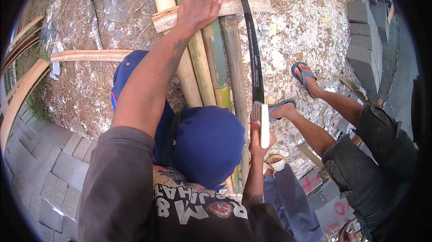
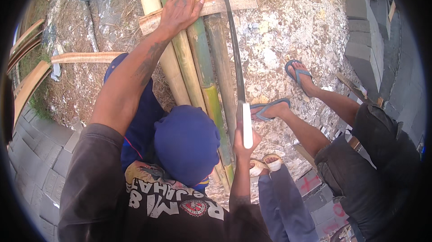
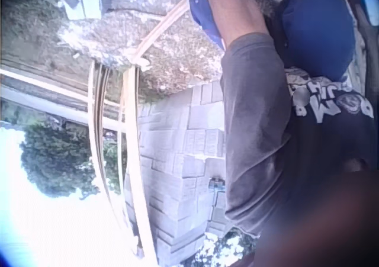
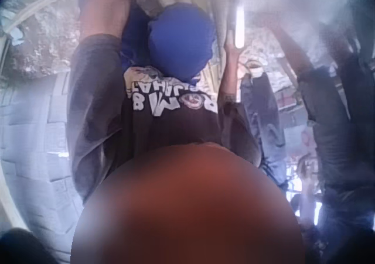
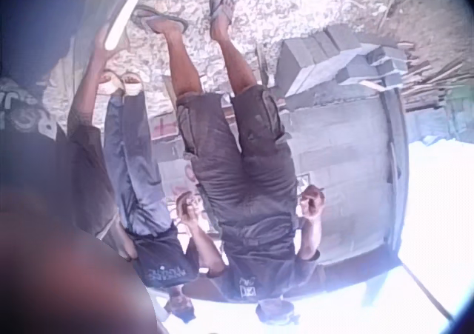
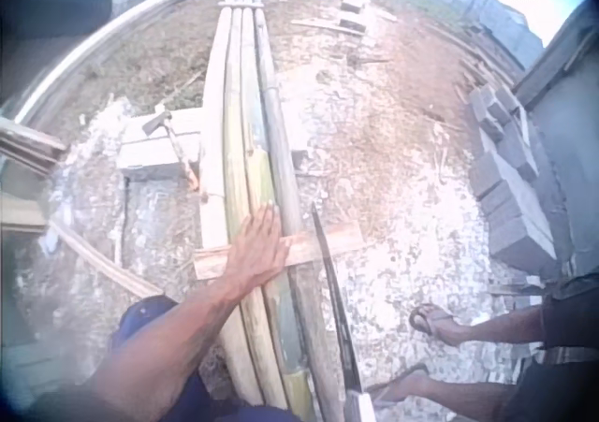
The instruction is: The person assembles a bamboo structure by positioning bamboo poles and securing them with wooden crosspieces. They use a hammer to drive nails into the crosspieces and a saw to trim the wood to fit.
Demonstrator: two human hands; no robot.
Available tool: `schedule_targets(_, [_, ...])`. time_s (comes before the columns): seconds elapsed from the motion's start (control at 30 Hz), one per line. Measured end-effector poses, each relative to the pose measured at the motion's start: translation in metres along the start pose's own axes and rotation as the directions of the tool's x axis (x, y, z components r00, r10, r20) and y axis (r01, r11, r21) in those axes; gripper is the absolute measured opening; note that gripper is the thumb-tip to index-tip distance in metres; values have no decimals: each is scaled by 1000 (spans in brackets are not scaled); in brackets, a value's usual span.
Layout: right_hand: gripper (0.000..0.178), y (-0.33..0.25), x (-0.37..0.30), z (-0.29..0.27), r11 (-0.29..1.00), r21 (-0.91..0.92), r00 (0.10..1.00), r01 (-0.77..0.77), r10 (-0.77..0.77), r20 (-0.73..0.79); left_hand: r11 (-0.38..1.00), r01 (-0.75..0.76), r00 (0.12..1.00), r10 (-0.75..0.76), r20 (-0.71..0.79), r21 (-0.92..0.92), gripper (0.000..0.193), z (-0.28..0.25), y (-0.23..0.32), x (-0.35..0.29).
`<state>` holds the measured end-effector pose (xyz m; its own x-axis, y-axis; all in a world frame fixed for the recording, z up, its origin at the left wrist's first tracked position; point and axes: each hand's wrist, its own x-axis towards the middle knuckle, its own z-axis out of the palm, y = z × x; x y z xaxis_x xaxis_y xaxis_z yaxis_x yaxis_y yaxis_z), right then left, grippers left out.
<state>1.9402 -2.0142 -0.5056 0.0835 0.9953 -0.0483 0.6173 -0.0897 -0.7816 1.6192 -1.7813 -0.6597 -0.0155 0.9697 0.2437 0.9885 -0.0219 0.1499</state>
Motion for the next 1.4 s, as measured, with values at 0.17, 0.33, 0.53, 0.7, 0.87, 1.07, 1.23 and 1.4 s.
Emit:
schedule_targets(0.17, [19, -17, 47, 18, 1000, -22, 1000, -8, 8, -9, 997, -7, 1000, 5, -22, -82, 71, 7, 6, 13])
schedule_targets(0.33, [8, -10, 26, 15, 994, 6, 992, -111, 110, 60, 999, 22, 999, -21, 40, -26, 70, 2, -2, 0])
schedule_targets(0.53, [7, -42, 59, 11, 999, -8, 998, 36, -36, 53, 998, 12, 999, -10, 39, -69, 69, 0, 6, 9])
schedule_targets(0.7, [14, -28, 45, 7, 994, 49, 992, -97, 93, 81, 999, 24, 997, -21, 81, -46, 68, -6, -6, -5])
schedule_targets(0.87, [10, -74, 11, -25, 972, 7, 968, -234, 232, 90, 994, 10, 999, -6, 36, -107, 69, -18, 7, -6])
schedule_targets(1.07, [11, -73, 78, 5, 998, 14, 993, -56, 54, 107, 990, -13, 1000, 14, 4, -139, 73, -22, 0, 1])
schedule_targets(1.23, [13, -84, 13, -46, 996, -26, 997, -80, 80, 20, 986, -36, 999, 34, -19, -162, 71, -30, 15, 0])
schedule_targets(1.4, [20, -81, 83, -13, 988, 107, 993, -116, 116, 5, 990, -58, 998, 57, -6, -132, 69, -42, 5, -7])
